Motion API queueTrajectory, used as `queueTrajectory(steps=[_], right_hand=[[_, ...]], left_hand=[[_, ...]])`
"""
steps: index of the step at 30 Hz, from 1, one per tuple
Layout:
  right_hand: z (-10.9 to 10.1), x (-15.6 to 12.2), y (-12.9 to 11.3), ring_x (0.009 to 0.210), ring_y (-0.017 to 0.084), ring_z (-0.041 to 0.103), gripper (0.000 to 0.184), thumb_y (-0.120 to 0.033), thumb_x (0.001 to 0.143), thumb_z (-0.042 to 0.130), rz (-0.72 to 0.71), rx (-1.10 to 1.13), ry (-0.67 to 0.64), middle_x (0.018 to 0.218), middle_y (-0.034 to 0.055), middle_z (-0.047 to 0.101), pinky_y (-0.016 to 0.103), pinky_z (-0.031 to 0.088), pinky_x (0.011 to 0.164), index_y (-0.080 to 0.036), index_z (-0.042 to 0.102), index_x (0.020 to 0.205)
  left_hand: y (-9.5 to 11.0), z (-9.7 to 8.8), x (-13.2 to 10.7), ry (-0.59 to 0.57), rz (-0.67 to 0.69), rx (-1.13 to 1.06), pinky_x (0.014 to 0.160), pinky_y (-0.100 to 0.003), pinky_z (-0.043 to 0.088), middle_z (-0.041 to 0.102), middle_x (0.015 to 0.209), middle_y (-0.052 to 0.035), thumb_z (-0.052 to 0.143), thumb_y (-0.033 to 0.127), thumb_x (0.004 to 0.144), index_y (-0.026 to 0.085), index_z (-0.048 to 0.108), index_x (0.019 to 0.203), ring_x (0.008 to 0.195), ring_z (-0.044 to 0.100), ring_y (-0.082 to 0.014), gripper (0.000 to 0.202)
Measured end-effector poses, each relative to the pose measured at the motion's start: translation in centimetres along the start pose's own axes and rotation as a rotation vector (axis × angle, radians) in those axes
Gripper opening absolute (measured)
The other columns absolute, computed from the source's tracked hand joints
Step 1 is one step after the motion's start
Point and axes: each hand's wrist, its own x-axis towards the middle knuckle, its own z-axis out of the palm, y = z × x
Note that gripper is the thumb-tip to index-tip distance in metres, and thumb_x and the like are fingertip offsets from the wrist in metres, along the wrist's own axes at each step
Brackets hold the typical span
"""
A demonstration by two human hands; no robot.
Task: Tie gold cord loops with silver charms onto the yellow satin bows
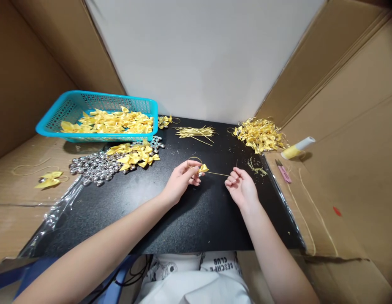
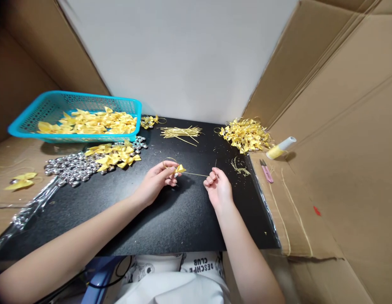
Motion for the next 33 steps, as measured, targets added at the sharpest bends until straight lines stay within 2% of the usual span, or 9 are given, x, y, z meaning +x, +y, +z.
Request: queueTrajectory(steps=[7,13,19,24,29,33], right_hand=[[-0.1,0.0,-0.1,0.039,0.003,0.029,0.026,-0.024,0.067,0.068,-0.025,0.015,0.019,0.048,-0.0122,0.031,0.017,0.032,0.04,-0.02,0.042,0.067],[0.2,-0.5,-0.5,0.04,0.003,0.028,0.029,-0.025,0.07,0.067,-0.07,0.03,-0.002,0.05,-0.0119,0.03,0.018,0.032,0.042,-0.021,0.039,0.066],[0.9,-1.6,-1.1,0.041,0.005,0.029,0.019,-0.022,0.073,0.061,-0.154,0.101,-0.091,0.051,-0.0106,0.03,0.019,0.03,0.044,-0.02,0.043,0.069],[1.1,-2.1,-1.3,0.043,0.006,0.031,0.013,-0.021,0.072,0.058,-0.219,0.145,-0.14,0.052,-0.0091,0.032,0.019,0.03,0.046,-0.02,0.046,0.069],[1.0,-1.8,-1.1,0.049,0.006,0.041,0.011,-0.021,0.068,0.06,-0.293,0.142,-0.065,0.059,-0.0071,0.043,0.02,0.037,0.051,-0.02,0.049,0.07],[0.7,-1.2,-0.6,0.059,0.008,0.049,0.014,-0.026,0.069,0.062,-0.417,0.029,0.057,0.073,-0.0037,0.055,0.022,0.039,0.056,-0.021,0.05,0.075]], left_hand=[[-0.1,-0.1,0.1,-0.03,-0.013,-0.003,0.058,-0.021,0.05,0.07,0.076,-0.0032,0.074,0.034,0.072,0.015,0.064,0.09,0.059,0.059,-0.0091,0.028],[0.2,0.1,-0.1,-0.033,0.013,0.097,0.063,-0.023,0.051,0.07,0.08,-0.0022,0.079,0.032,0.066,0.016,0.067,0.09,0.065,0.061,-0.0111,0.031],[-0.9,-0.7,0.3,-0.053,0.189,0.405,0.065,-0.024,0.047,0.07,0.077,-0.0023,0.075,0.034,0.072,0.017,0.069,0.086,0.066,0.061,-0.013,0.022],[-0.9,-1.2,0.5,-0.032,0.399,0.745,0.062,-0.024,0.043,0.069,0.076,-0.0028,0.069,0.025,0.076,0.019,0.072,0.083,0.066,0.058,-0.0148,0.009],[-0.3,-1.3,0.7,-0.091,0.54,0.886,0.064,-0.025,0.042,0.064,0.076,-0.0026,0.062,0.019,0.079,0.02,0.071,0.08,0.066,0.055,-0.0151,0.008],[-0.1,-1.2,0.6,-0.094,0.548,0.946,0.063,-0.025,0.041,0.061,0.074,-0.0025,0.059,0.022,0.083,0.018,0.068,0.079,0.065,0.055,-0.0146,0.011]])
